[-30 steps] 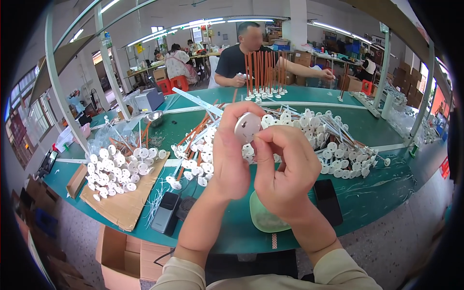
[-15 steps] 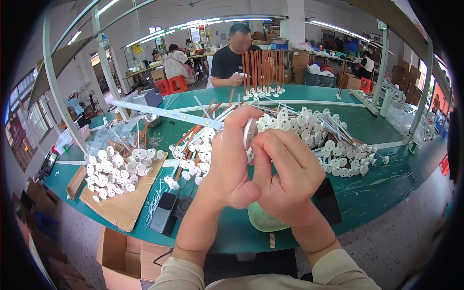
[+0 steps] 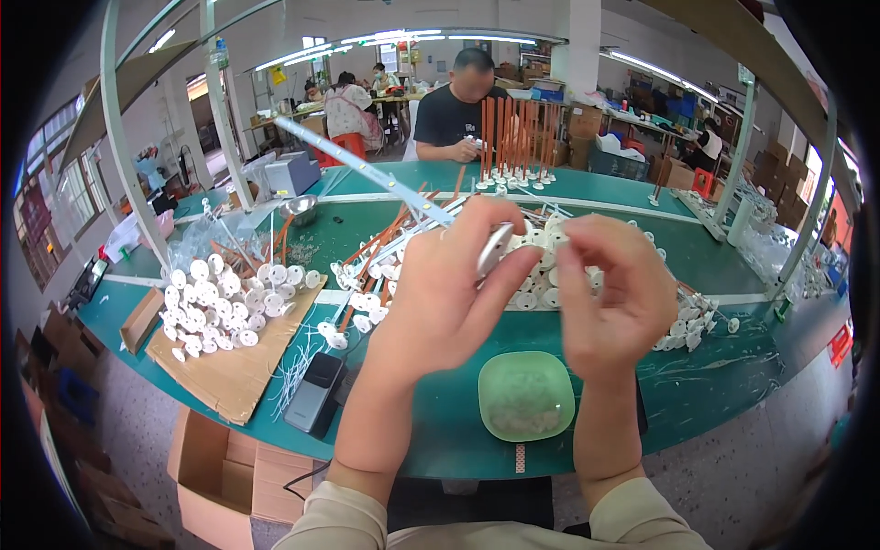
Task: Manually assembling small white plastic discs with thin metal stems at a factory workstation.
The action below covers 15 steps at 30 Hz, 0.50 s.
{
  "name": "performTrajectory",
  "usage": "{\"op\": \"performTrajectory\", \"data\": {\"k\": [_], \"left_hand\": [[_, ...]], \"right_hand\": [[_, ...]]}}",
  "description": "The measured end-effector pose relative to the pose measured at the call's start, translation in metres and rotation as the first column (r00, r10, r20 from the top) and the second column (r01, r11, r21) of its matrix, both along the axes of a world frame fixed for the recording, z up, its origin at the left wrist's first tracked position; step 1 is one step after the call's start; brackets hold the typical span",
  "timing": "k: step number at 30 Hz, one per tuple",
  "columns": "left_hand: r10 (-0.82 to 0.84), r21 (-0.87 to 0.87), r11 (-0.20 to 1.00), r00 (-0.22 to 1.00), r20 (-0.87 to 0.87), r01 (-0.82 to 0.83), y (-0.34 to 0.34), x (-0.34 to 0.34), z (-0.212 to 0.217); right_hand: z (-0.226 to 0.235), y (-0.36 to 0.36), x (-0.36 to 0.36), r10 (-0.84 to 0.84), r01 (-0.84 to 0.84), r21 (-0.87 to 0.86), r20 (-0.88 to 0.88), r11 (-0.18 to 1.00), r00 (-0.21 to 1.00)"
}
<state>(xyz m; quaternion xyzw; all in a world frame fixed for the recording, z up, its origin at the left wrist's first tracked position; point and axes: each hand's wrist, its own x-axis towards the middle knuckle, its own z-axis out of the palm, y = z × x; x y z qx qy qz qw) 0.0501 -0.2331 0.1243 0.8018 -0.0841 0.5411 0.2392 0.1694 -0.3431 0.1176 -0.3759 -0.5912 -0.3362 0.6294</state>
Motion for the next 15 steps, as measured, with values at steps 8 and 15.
{"op": "performTrajectory", "data": {"k": [8, 15], "left_hand": [[0.024, 0.048, 0.999, 0.998, -0.061, -0.021, 0.002, -0.009, -0.001], [0.003, 0.015, 1.0, 0.998, -0.057, -0.002, -0.007, 0.001, 0.001]], "right_hand": [[0.001, 0.009, -0.005, 0.06, -0.059, 0.054, -0.017, 0.997, 0.998], [0.001, -0.005, 0.0, -0.067, 0.07, -0.036, 0.058, 0.997, 0.996]]}}
